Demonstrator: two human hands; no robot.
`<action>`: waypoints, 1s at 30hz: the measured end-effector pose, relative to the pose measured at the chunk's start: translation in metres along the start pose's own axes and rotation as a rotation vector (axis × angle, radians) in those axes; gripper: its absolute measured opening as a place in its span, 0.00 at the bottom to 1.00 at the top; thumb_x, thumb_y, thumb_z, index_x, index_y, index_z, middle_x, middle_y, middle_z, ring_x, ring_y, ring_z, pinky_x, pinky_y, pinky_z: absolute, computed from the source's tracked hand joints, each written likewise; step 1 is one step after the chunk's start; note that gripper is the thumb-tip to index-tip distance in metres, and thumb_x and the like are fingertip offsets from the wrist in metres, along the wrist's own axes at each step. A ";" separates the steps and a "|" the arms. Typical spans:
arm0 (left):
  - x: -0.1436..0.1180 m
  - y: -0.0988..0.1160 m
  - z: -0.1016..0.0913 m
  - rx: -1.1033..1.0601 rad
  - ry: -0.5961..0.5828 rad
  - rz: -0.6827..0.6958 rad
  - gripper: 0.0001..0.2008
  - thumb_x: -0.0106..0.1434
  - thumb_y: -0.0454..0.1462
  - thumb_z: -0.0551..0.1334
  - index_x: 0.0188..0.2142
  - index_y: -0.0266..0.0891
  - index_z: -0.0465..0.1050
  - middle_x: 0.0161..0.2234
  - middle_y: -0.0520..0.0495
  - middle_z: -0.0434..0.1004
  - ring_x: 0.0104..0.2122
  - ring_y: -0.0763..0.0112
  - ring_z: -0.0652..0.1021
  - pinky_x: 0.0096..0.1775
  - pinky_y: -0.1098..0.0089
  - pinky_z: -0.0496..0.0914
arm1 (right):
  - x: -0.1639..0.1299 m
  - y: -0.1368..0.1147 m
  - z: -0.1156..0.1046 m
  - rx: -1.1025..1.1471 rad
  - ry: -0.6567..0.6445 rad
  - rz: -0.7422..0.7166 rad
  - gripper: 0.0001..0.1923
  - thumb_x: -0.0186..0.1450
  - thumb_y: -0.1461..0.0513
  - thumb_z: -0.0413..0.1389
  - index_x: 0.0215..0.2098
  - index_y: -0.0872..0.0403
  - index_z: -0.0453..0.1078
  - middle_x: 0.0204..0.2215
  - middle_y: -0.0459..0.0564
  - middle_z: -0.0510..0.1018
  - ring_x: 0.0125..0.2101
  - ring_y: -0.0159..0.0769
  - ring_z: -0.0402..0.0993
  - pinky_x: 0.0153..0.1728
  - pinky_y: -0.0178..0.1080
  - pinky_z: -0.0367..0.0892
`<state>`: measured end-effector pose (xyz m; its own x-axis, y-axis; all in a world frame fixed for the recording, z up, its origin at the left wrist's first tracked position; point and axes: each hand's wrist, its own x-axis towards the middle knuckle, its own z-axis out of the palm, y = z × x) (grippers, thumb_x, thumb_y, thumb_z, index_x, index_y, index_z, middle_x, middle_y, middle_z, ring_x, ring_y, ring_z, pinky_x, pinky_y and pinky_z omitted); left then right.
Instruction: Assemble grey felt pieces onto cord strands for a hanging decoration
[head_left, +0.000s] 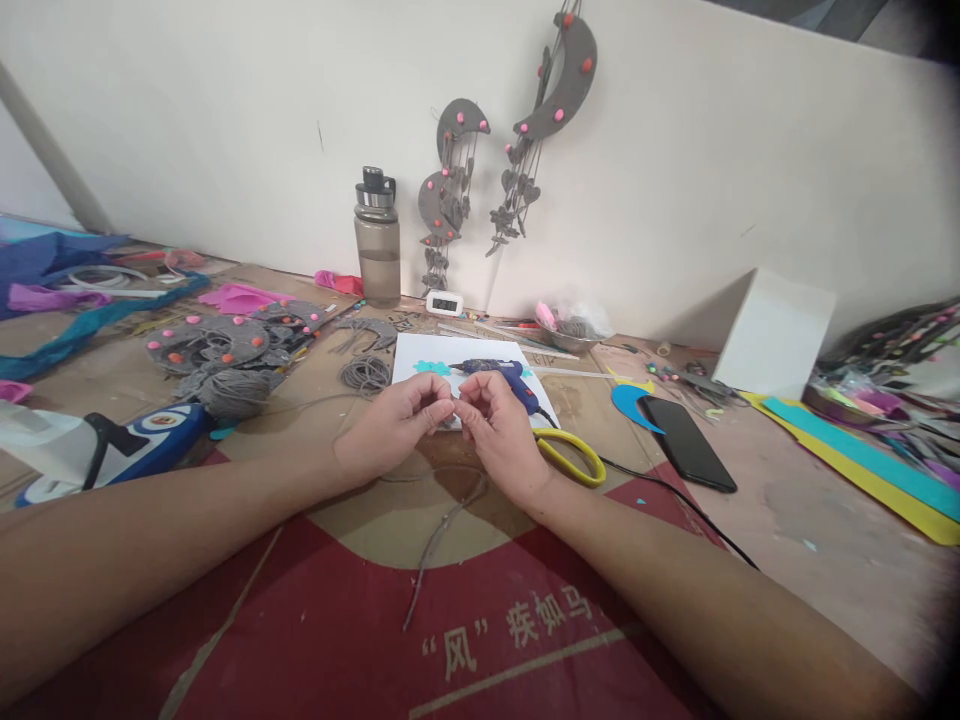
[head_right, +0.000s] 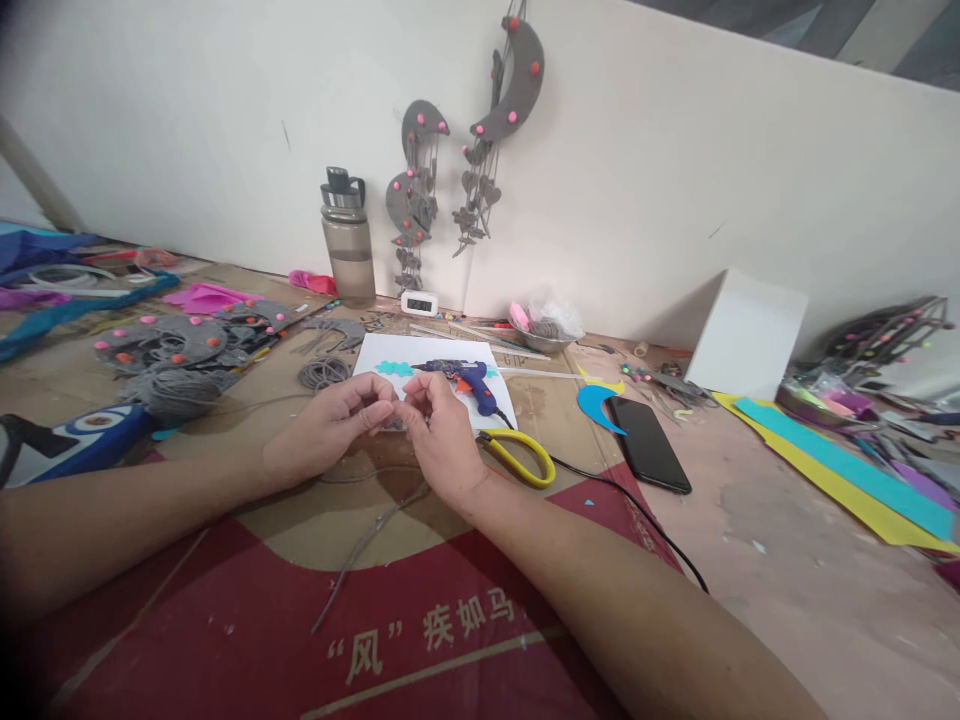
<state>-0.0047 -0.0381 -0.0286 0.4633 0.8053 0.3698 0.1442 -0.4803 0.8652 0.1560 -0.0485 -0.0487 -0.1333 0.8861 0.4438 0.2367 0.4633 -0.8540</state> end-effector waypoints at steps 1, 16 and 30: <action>-0.001 0.001 0.000 -0.031 0.005 0.010 0.12 0.63 0.43 0.57 0.28 0.38 0.62 0.24 0.55 0.61 0.25 0.75 0.63 0.29 0.73 0.59 | -0.001 -0.001 0.001 0.042 -0.019 0.000 0.07 0.64 0.59 0.53 0.38 0.50 0.58 0.30 0.42 0.66 0.22 0.25 0.61 0.22 0.31 0.60; 0.003 -0.005 0.009 -0.665 -0.016 -0.111 0.13 0.64 0.42 0.57 0.29 0.36 0.68 0.22 0.52 0.65 0.23 0.75 0.67 0.32 0.70 0.66 | 0.004 -0.007 -0.001 0.316 -0.108 0.145 0.13 0.65 0.50 0.50 0.37 0.51 0.58 0.24 0.39 0.66 0.16 0.22 0.59 0.12 0.27 0.52; 0.002 -0.009 0.007 -0.414 0.089 -0.107 0.08 0.59 0.41 0.63 0.31 0.37 0.69 0.23 0.53 0.69 0.24 0.76 0.69 0.31 0.70 0.65 | 0.002 -0.004 0.000 0.216 -0.135 0.089 0.11 0.67 0.51 0.47 0.38 0.50 0.58 0.25 0.39 0.67 0.17 0.23 0.60 0.17 0.28 0.55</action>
<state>0.0014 -0.0349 -0.0380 0.3854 0.8785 0.2825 -0.1838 -0.2269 0.9564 0.1543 -0.0486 -0.0441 -0.2514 0.9075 0.3367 0.0443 0.3583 -0.9326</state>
